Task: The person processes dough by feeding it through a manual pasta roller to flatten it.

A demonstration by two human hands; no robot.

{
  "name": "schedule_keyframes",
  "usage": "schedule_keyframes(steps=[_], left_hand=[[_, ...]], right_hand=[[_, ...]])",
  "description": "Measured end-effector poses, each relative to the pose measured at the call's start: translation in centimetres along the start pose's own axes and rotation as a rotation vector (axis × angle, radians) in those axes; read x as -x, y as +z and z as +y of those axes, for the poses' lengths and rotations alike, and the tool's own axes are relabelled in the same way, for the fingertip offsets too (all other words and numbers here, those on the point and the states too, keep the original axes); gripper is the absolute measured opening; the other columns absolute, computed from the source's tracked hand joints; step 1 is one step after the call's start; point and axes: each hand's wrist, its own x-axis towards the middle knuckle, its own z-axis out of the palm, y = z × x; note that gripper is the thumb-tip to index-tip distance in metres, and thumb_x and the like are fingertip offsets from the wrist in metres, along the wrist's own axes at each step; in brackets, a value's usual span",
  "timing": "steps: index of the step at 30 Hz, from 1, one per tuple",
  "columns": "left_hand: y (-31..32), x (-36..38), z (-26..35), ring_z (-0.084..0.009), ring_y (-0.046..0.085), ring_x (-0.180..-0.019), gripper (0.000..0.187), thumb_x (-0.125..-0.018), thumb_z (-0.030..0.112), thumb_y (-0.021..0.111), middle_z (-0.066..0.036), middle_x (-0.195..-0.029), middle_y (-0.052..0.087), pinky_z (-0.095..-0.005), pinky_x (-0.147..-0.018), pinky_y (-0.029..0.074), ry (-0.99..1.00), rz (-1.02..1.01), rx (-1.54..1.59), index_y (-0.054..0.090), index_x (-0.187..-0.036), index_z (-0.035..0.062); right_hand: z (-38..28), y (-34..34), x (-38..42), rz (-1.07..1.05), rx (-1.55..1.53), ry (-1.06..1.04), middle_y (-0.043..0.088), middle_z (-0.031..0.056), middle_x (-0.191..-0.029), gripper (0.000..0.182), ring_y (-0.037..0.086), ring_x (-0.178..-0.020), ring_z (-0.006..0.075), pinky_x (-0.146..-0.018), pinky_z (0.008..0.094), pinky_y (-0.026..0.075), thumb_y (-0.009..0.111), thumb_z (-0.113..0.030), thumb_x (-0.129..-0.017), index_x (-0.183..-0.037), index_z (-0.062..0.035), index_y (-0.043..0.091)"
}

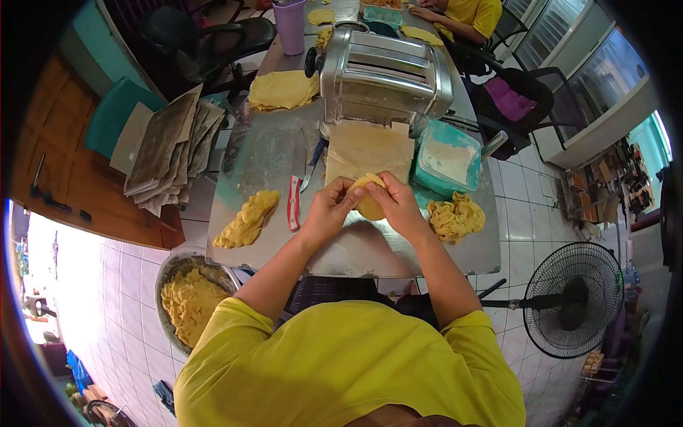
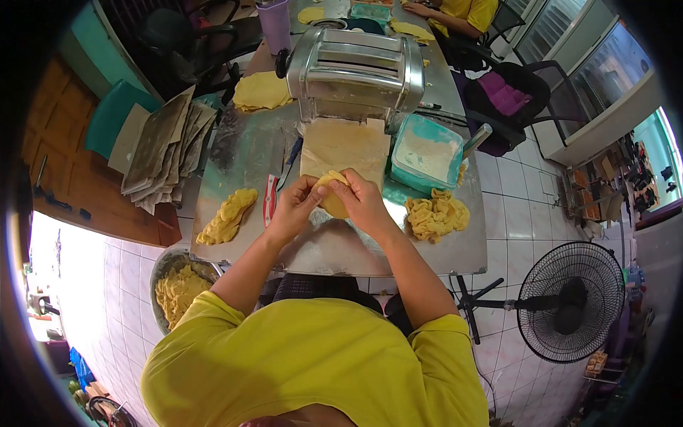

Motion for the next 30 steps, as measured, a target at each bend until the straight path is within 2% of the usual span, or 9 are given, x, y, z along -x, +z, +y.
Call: schedule_keyframes(steps=[2, 6, 9, 11, 14, 17, 20, 22, 30], left_hand=[[-0.4, -0.3, 0.0, -0.0043, 0.049, -0.076, 0.022, -0.09, 0.02, 0.055, 0.001, -0.082, 0.055, -0.0196, -0.068, 0.041, 0.011, 0.011, 0.022, 0.054, -0.097, -0.0008], [-1.0, -1.4, 0.8, -0.0046, 0.049, -0.073, 0.021, -0.089, 0.02, 0.057, 0.001, -0.08, 0.055, -0.0191, -0.067, 0.041, 0.019, 0.036, -0.035, 0.055, -0.096, -0.0004], [-1.4, -3.1, 2.0, -0.0063, 0.049, -0.076, 0.027, -0.087, 0.021, 0.06, -0.001, -0.084, 0.055, -0.0204, -0.069, 0.041, 0.061, 0.038, -0.003, 0.053, -0.102, -0.0004], [-2.6, -5.2, 2.3, -0.0078, 0.05, -0.081, 0.033, -0.086, 0.022, 0.061, -0.002, -0.091, 0.056, -0.0217, -0.073, 0.041, 0.093, 0.049, 0.017, 0.05, -0.108, -0.0003], [-5.2, -9.7, 1.1, -0.0131, 0.05, -0.097, 0.05, -0.083, 0.021, 0.065, -0.007, -0.108, 0.054, -0.0268, -0.083, 0.04, 0.125, 0.233, 0.066, 0.041, -0.121, -0.0006], [-6.5, -13.6, 0.9, -0.0177, 0.049, -0.105, 0.062, -0.079, 0.016, 0.067, -0.01, -0.119, 0.051, -0.0293, -0.086, 0.04, 0.15, 0.393, -0.219, 0.033, -0.127, -0.0021], [-7.0, -16.6, 0.3, -0.0195, 0.049, -0.107, 0.058, -0.076, 0.011, 0.068, -0.01, -0.12, 0.052, -0.0309, -0.089, 0.039, 0.18, 0.238, -0.136, 0.039, -0.125, -0.0022], [-7.0, -17.9, 0.2, -0.018, 0.052, -0.102, 0.047, -0.075, 0.008, 0.067, -0.007, -0.113, 0.057, -0.0304, -0.087, 0.039, -0.084, 0.06, -0.007, 0.05, -0.117, 0.0], [-7.4, -18.9, -1.6, -0.0159, 0.054, -0.097, 0.034, -0.078, 0.005, 0.062, -0.005, -0.106, 0.06, -0.0301, -0.085, 0.041, -0.024, 0.008, 0.185, 0.056, -0.111, 0.0027]], right_hand=[[0.5, 0.5, -0.3, -0.026, -0.286, 0.056, 0.057, 0.0091, -0.073, 0.022, 0.052, -0.068, 0.009, -0.062, 0.0252, 0.043, 0.053, -0.02, -0.091, -0.099, -0.0002, 0.054], [-0.3, 0.4, -1.1, -0.03, -0.349, 0.004, 0.054, 0.0087, -0.072, 0.023, 0.051, -0.07, 0.0086, -0.063, 0.0246, 0.042, 0.054, -0.023, -0.09, -0.096, -0.0006, 0.055], [-1.3, -1.8, -3.2, -0.135, 0.067, 0.047, 0.056, 0.0112, -0.074, 0.026, 0.053, -0.07, 0.011, -0.063, 0.0256, 0.042, 0.055, -0.026, -0.089, -0.095, -0.0012, 0.056], [-2.9, -3.5, -5.6, 0.011, 0.155, -0.325, 0.056, 0.0136, -0.07, 0.031, 0.055, -0.065, 0.0168, -0.059, 0.0292, 0.043, 0.055, -0.031, -0.088, -0.092, -0.0004, 0.056], [-6.2, -7.7, -10.7, 0.219, 0.29, -0.323, 0.057, 0.0171, -0.068, 0.038, 0.057, -0.064, 0.0249, -0.059, 0.0343, 0.042, 0.053, -0.037, -0.088, -0.086, 0.0008, 0.055], [-7.2, -11.7, -16.9, 0.348, 0.398, -0.399, 0.056, 0.0192, -0.068, 0.043, 0.056, -0.065, 0.0302, -0.06, 0.037, 0.042, 0.052, -0.041, -0.088, -0.085, 0.0011, 0.054], [-6.0, -12.3, -18.8, 0.415, 0.459, -0.438, 0.054, 0.0204, -0.068, 0.046, 0.054, -0.065, 0.0347, -0.06, 0.0389, 0.041, 0.05, -0.044, -0.088, -0.085, 0.0017, 0.053], [-5.2, -11.7, -19.7, 0.445, 0.458, -0.464, 0.052, 0.0205, -0.065, 0.048, 0.05, -0.062, 0.0362, -0.059, 0.0394, 0.04, 0.048, -0.045, -0.089, -0.081, 0.0026, 0.05], [-5.0, -12.1, -19.5, 0.345, 0.387, -0.372, 0.048, 0.0181, -0.06, 0.047, 0.046, -0.057, 0.0324, -0.055, 0.0376, 0.037, 0.048, -0.044, -0.089, -0.077, 0.0022, 0.047]])
